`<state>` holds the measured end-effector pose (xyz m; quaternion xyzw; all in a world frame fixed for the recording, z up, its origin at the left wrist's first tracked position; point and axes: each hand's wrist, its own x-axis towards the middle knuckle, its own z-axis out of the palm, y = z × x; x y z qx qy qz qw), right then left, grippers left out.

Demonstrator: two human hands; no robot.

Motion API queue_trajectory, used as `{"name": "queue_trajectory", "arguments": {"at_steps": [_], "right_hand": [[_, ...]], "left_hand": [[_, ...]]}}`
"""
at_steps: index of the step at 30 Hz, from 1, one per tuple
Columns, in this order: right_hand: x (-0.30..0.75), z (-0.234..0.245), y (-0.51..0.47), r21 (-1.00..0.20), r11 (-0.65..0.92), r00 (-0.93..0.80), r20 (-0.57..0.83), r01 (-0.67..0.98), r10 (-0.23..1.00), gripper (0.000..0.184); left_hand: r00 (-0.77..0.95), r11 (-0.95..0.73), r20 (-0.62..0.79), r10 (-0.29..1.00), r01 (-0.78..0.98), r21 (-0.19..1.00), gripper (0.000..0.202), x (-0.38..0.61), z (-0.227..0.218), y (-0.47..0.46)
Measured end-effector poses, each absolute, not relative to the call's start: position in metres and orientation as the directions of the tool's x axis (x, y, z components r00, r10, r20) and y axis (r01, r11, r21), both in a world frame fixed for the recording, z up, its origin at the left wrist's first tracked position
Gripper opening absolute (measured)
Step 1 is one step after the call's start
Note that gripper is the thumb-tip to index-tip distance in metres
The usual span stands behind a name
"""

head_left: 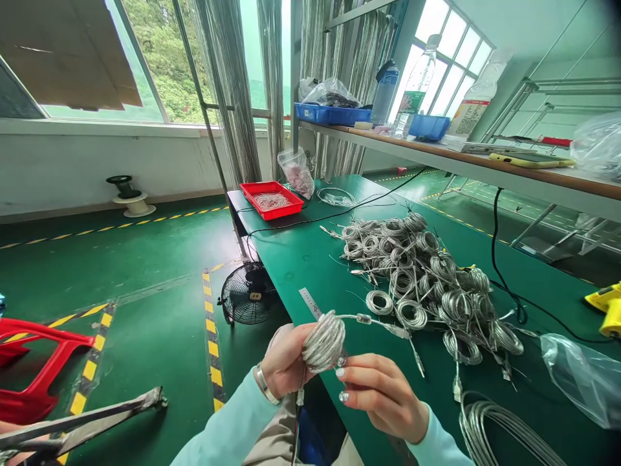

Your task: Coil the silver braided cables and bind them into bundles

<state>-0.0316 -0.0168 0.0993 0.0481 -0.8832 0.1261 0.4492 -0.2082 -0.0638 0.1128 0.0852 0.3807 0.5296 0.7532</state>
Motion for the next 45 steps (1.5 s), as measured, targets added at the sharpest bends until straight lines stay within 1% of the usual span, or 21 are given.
{"name": "queue_trajectory", "arguments": {"at_steps": [3,8,11,14,17,20,22,25,28,31,33,35,37,39,41,42,43,45], "right_hand": [[-0.032,0.095,-0.018,-0.14,0.982,-0.544,0.837,-0.124,0.05,0.015],[-0.037,0.087,-0.021,-0.031,0.999,-0.523,0.852,-0.038,0.006,0.021],[-0.041,0.084,-0.021,-0.022,1.0,-0.488,0.872,0.02,0.029,0.022],[-0.042,0.085,-0.019,-0.092,0.992,-0.462,0.878,0.087,0.122,0.019],[-0.04,0.092,-0.014,-0.187,0.98,-0.571,0.798,0.068,0.192,0.019],[-0.039,0.101,-0.01,-0.238,0.971,-0.699,0.696,-0.009,0.165,0.02],[-0.039,0.107,-0.008,-0.262,0.964,-0.732,0.665,-0.047,0.145,0.019],[-0.04,0.109,-0.007,-0.3,0.95,-0.764,0.631,-0.083,0.133,0.02],[-0.042,0.106,-0.009,-0.34,0.934,-0.745,0.65,-0.11,0.149,0.025],[-0.044,0.101,-0.012,-0.36,0.926,-0.677,0.71,-0.114,0.193,0.024],[-0.045,0.098,-0.014,-0.359,0.927,-0.647,0.734,-0.108,0.208,0.023],[-0.046,0.095,-0.015,-0.369,0.923,-0.633,0.741,-0.105,0.224,0.024],[-0.047,0.092,-0.015,-0.386,0.918,-0.62,0.743,-0.092,0.251,0.025],[-0.048,0.09,-0.014,-0.401,0.914,-0.586,0.755,-0.055,0.296,0.024],[-0.049,0.088,-0.014,-0.419,0.908,-0.529,0.772,-0.005,0.353,0.022],[-0.049,0.087,-0.015,-0.429,0.903,-0.5,0.778,0.018,0.38,0.022],[-0.05,0.087,-0.015,-0.439,0.898,-0.477,0.781,0.038,0.402,0.022],[-0.051,0.087,-0.016,-0.456,0.888,-0.45,0.781,0.061,0.432,0.022]], "left_hand": [[0.178,0.455,-0.506,0.844,-0.737,0.5,0.02,-0.206,0.115,-0.062],[0.219,0.466,-0.471,0.855,-0.725,0.507,0.028,-0.204,0.115,-0.061],[0.224,0.466,-0.461,0.858,-0.717,0.518,0.025,-0.204,0.114,-0.062],[0.167,0.438,-0.464,0.87,-0.693,0.573,0.015,-0.204,0.114,-0.064],[0.101,0.41,-0.465,0.879,-0.66,0.63,0.02,-0.204,0.116,-0.065],[0.103,0.401,-0.443,0.891,-0.636,0.659,0.02,-0.205,0.117,-0.066],[0.14,0.425,-0.434,0.89,-0.603,0.676,0.018,-0.205,0.116,-0.066],[0.164,0.463,-0.459,0.873,-0.574,0.675,0.018,-0.205,0.116,-0.066],[0.163,0.491,-0.498,0.851,-0.582,0.648,0.024,-0.205,0.117,-0.068],[0.173,0.499,-0.505,0.845,-0.594,0.631,0.036,-0.202,0.116,-0.07],[0.102,0.422,-0.462,0.881,-0.611,0.67,0.034,-0.201,0.111,-0.071],[-0.04,0.285,-0.377,0.925,-0.581,0.762,0.029,-0.2,0.103,-0.069],[-0.203,0.148,-0.27,0.941,-0.471,0.87,0.034,-0.2,0.096,-0.067],[-0.326,0.054,-0.165,0.931,-0.324,0.945,0.039,-0.202,0.093,-0.065],[-0.367,0.004,-0.086,0.926,-0.217,0.976,0.04,-0.203,0.092,-0.067],[-0.363,-0.014,-0.058,0.93,-0.193,0.981,0.039,-0.203,0.093,-0.068],[-0.353,-0.034,-0.034,0.935,-0.186,0.982,0.038,-0.203,0.095,-0.07],[-0.325,-0.076,-0.002,0.946,-0.225,0.971,0.037,-0.201,0.098,-0.074]]}}
